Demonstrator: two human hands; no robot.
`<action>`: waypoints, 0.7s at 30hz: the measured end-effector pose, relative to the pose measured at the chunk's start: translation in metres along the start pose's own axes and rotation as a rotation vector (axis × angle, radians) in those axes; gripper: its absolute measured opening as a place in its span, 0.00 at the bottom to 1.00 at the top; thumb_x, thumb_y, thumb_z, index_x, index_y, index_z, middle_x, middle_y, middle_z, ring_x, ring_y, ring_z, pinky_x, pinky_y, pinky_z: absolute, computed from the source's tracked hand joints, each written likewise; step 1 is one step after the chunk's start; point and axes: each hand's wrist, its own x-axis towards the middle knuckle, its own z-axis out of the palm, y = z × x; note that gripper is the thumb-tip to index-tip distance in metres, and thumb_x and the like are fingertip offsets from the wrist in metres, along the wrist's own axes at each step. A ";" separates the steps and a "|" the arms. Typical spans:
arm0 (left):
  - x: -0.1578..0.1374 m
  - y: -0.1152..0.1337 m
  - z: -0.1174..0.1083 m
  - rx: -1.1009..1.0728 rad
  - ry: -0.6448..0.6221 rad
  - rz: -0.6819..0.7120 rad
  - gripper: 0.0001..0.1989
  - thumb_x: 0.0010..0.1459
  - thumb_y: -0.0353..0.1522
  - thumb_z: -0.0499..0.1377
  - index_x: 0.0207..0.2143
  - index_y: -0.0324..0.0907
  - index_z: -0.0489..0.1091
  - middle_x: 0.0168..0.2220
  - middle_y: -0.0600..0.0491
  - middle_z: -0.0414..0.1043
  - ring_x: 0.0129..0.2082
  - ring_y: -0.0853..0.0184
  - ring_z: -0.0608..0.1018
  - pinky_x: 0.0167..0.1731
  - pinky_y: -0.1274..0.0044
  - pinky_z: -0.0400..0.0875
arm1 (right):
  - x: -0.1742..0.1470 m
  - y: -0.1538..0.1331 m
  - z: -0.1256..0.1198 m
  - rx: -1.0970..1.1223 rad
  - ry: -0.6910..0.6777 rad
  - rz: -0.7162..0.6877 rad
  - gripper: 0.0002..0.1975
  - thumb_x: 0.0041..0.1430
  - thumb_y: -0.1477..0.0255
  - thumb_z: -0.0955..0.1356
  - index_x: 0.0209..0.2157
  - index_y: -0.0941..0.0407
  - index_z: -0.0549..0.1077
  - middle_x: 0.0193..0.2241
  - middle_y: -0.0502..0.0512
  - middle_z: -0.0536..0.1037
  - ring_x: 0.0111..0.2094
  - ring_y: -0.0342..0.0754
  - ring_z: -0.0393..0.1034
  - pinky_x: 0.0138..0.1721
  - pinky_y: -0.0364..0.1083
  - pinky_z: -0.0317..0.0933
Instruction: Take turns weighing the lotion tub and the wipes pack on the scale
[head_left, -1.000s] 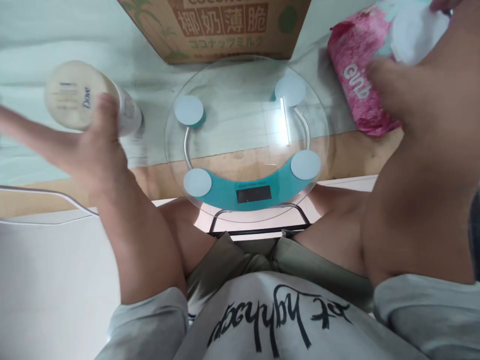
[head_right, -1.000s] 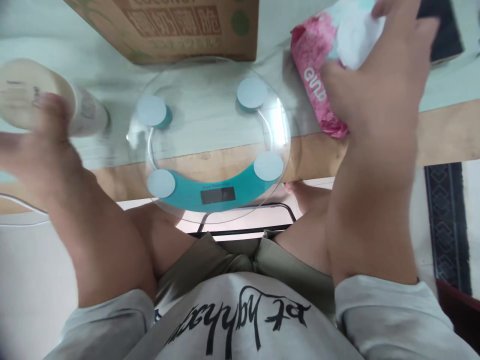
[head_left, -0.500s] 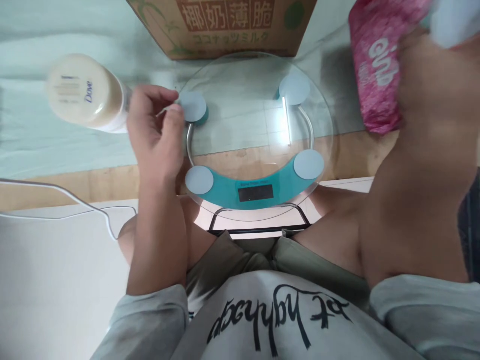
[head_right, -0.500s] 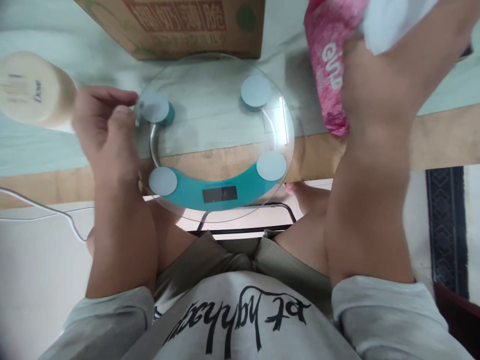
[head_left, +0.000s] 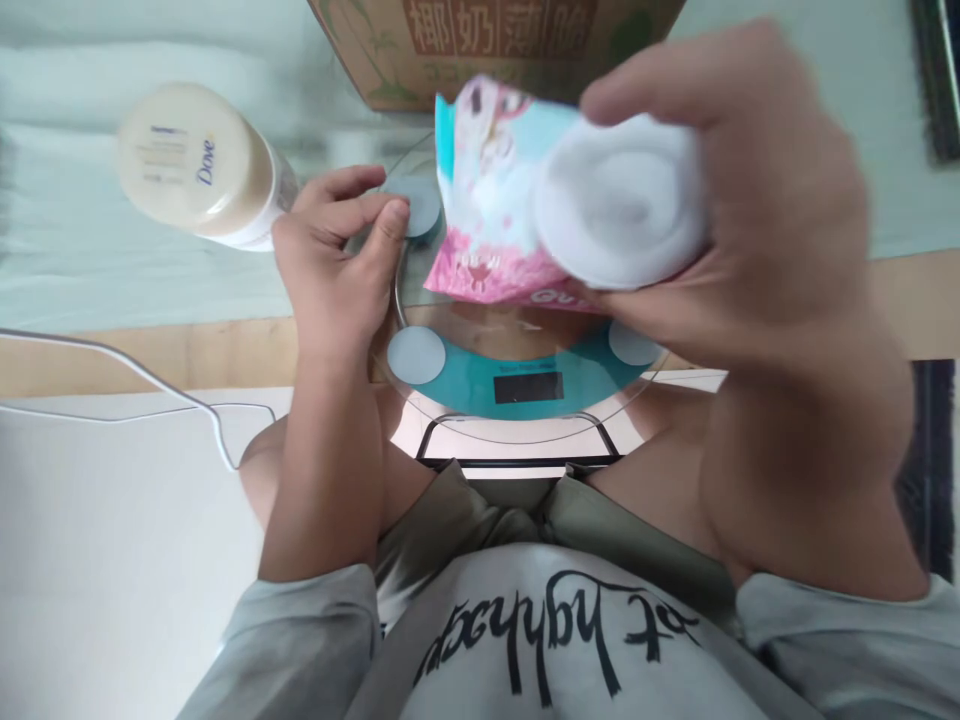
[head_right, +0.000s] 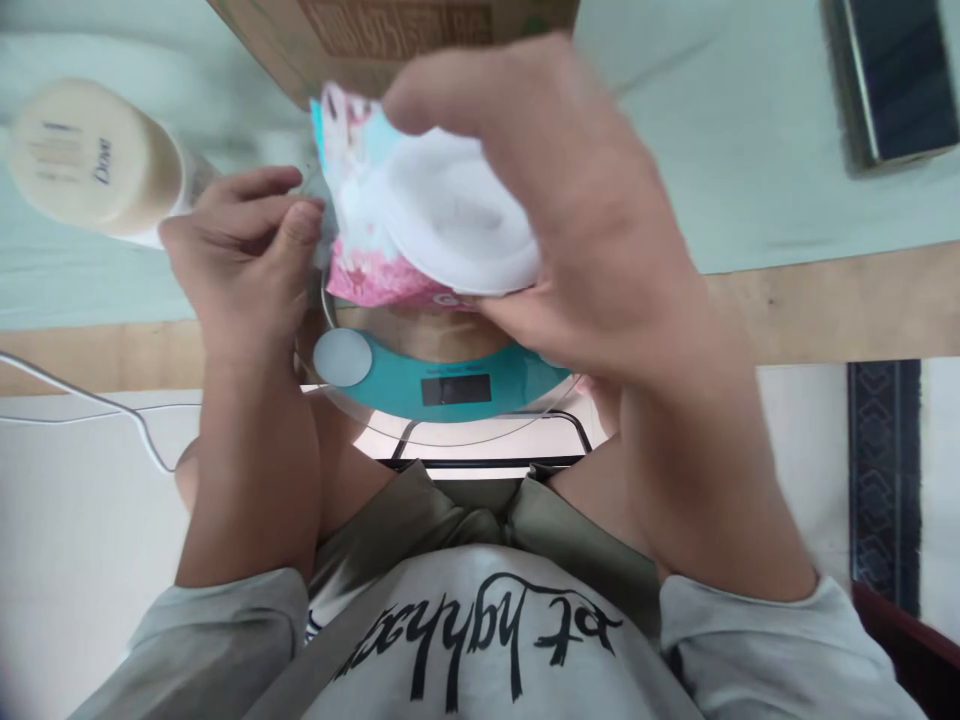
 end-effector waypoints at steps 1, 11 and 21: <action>0.000 -0.001 -0.001 -0.014 -0.008 -0.005 0.41 0.63 0.70 0.60 0.47 0.43 0.87 0.49 0.44 0.84 0.60 0.52 0.83 0.64 0.57 0.81 | 0.004 -0.002 0.003 -0.044 -0.054 -0.054 0.32 0.73 0.58 0.70 0.73 0.49 0.66 0.69 0.53 0.68 0.70 0.46 0.68 0.75 0.49 0.69; -0.006 0.034 -0.017 -0.201 -0.174 0.156 0.38 0.72 0.64 0.55 0.75 0.60 0.67 0.76 0.63 0.67 0.79 0.59 0.68 0.83 0.61 0.63 | -0.003 0.050 0.036 0.378 0.197 0.260 0.41 0.72 0.37 0.63 0.63 0.58 0.77 0.57 0.59 0.76 0.56 0.45 0.73 0.60 0.47 0.69; 0.001 0.066 0.009 -0.227 -0.400 0.224 0.41 0.66 0.66 0.60 0.74 0.62 0.65 0.75 0.52 0.67 0.77 0.52 0.70 0.81 0.58 0.65 | 0.002 0.053 0.044 0.494 0.085 0.314 0.43 0.70 0.32 0.60 0.65 0.53 0.72 0.62 0.57 0.73 0.60 0.45 0.71 0.67 0.46 0.66</action>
